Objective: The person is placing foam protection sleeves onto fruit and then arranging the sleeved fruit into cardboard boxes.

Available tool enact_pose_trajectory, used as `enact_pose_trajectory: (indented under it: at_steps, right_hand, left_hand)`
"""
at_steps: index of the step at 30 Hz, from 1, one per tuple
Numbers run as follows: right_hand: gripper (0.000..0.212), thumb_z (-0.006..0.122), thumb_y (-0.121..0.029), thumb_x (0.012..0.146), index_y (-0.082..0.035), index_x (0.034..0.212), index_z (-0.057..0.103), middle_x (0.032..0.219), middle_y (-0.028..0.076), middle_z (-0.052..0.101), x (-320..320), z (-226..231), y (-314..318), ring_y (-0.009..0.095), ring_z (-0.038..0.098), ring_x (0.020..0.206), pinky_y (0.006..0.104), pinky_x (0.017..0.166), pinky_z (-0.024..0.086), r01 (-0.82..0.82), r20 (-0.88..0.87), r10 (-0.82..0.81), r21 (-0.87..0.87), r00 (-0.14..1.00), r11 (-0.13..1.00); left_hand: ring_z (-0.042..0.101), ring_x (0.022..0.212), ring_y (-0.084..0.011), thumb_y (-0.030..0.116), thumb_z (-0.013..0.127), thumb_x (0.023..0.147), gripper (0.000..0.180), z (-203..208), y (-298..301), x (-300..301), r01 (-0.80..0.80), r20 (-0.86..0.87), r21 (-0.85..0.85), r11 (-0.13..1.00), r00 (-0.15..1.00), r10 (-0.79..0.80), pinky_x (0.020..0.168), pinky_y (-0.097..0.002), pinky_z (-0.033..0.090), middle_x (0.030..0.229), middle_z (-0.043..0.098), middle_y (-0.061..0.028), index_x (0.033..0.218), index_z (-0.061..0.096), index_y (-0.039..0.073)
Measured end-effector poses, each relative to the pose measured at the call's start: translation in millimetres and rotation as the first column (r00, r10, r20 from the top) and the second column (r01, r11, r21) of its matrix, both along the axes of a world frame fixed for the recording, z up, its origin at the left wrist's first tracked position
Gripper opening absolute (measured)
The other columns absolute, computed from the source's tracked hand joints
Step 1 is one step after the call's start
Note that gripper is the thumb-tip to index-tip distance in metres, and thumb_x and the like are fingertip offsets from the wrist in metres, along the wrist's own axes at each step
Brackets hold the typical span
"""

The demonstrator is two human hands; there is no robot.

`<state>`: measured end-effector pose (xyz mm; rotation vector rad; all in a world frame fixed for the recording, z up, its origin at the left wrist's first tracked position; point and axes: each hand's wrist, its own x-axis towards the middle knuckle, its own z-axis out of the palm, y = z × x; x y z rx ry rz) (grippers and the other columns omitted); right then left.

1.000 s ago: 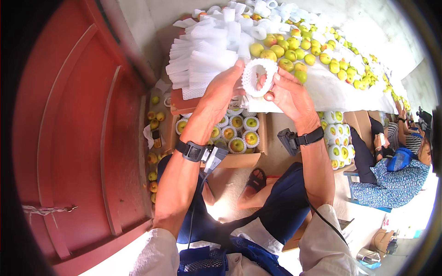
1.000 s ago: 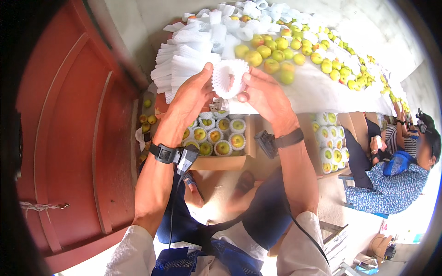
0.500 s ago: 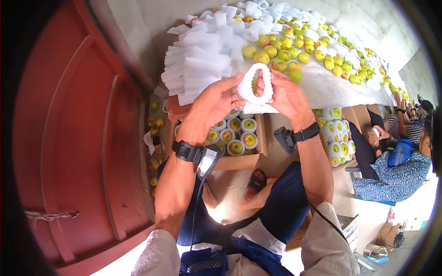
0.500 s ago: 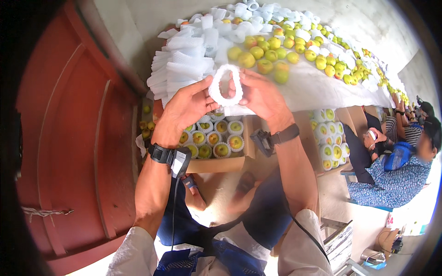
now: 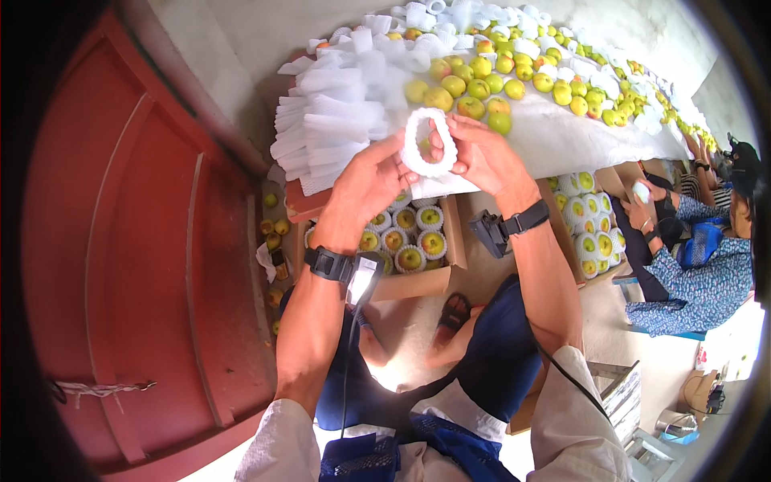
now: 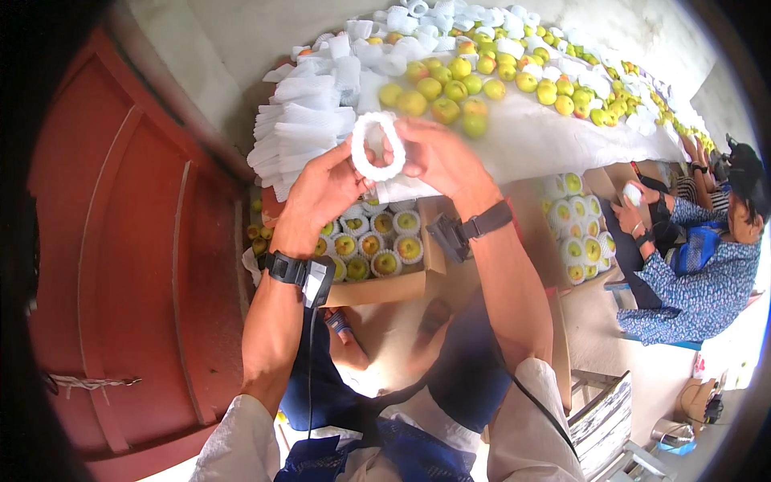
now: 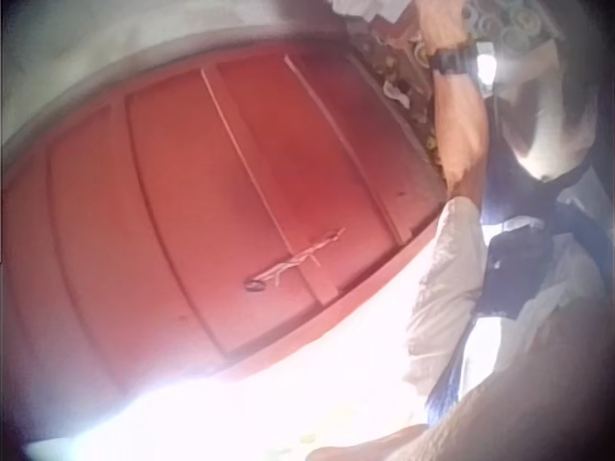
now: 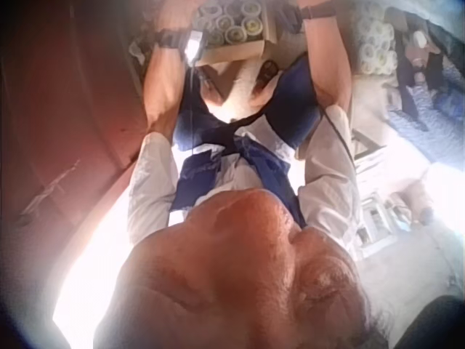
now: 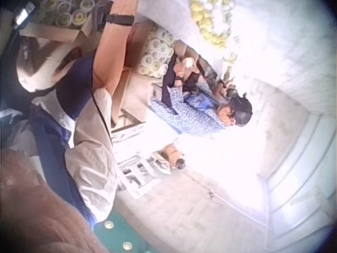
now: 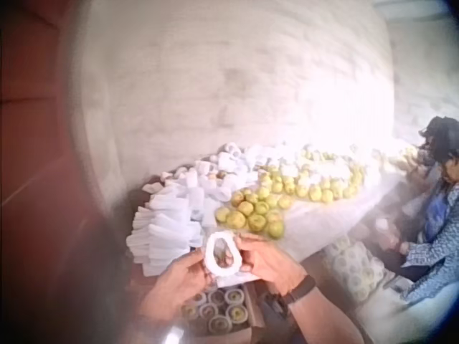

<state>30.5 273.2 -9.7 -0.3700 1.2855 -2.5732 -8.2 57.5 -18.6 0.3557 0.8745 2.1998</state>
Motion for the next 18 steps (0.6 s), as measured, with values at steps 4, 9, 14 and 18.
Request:
enact_pose_trajectory:
  at_steps: [4,9,14,18]
  right_hand:
    - [0.019,0.065,-0.023,0.095,-0.009,0.108,0.062,0.092,-0.002,0.064,-5,0,5,0.006,0.057,0.078,0.0206,0.05,0.034,0.115,0.016,-0.117,0.108,0.993,0.988]
    - [0.015,0.067,-0.022,0.093,-0.013,0.104,0.063,0.09,-0.004,0.063,-15,-14,19,0.004,0.055,0.078,0.0206,0.052,0.031,0.202,0.035,-0.215,0.215,0.976,0.955]
    - [0.009,0.068,-0.018,0.093,-0.011,0.098,0.065,0.082,-0.003,0.061,-32,-41,26,0.004,0.051,0.068,0.0212,0.05,0.03,0.312,0.171,-0.372,0.297,0.912,0.902]
    - [0.007,0.069,-0.017,0.092,-0.011,0.095,0.066,0.08,-0.005,0.059,-42,-57,33,0.004,0.047,0.065,0.021,0.049,0.03,0.322,0.177,-0.387,0.311,0.905,0.894]
  left_hand:
    - [0.056,0.086,-0.0158,0.025,0.062,0.099,0.036,5,7,-3,-0.066,-0.005,-0.005,0.998,0.998,0.066,0.068,-0.0317,0.045,0.105,0.063,-0.0045,0.126,0.057,0.003]
    - [0.053,0.081,-0.0121,0.021,0.062,0.098,0.025,-4,22,-17,-0.158,-0.118,-0.156,0.975,0.983,0.141,0.062,-0.0283,0.041,0.101,0.063,-0.0011,0.116,0.064,0.004]
    - [0.051,0.08,-0.0103,0.018,0.06,0.098,0.022,-35,40,-31,-0.273,-0.153,-0.322,0.906,0.96,0.235,0.061,-0.0262,0.038,0.099,0.063,0.0003,0.114,0.065,0.004]
    - [0.05,0.076,-0.0098,0.016,0.059,0.097,0.018,-51,51,-42,-0.348,-0.179,-0.427,0.835,0.937,0.299,0.06,-0.0262,0.038,0.096,0.062,0.0003,0.11,0.066,0.005]
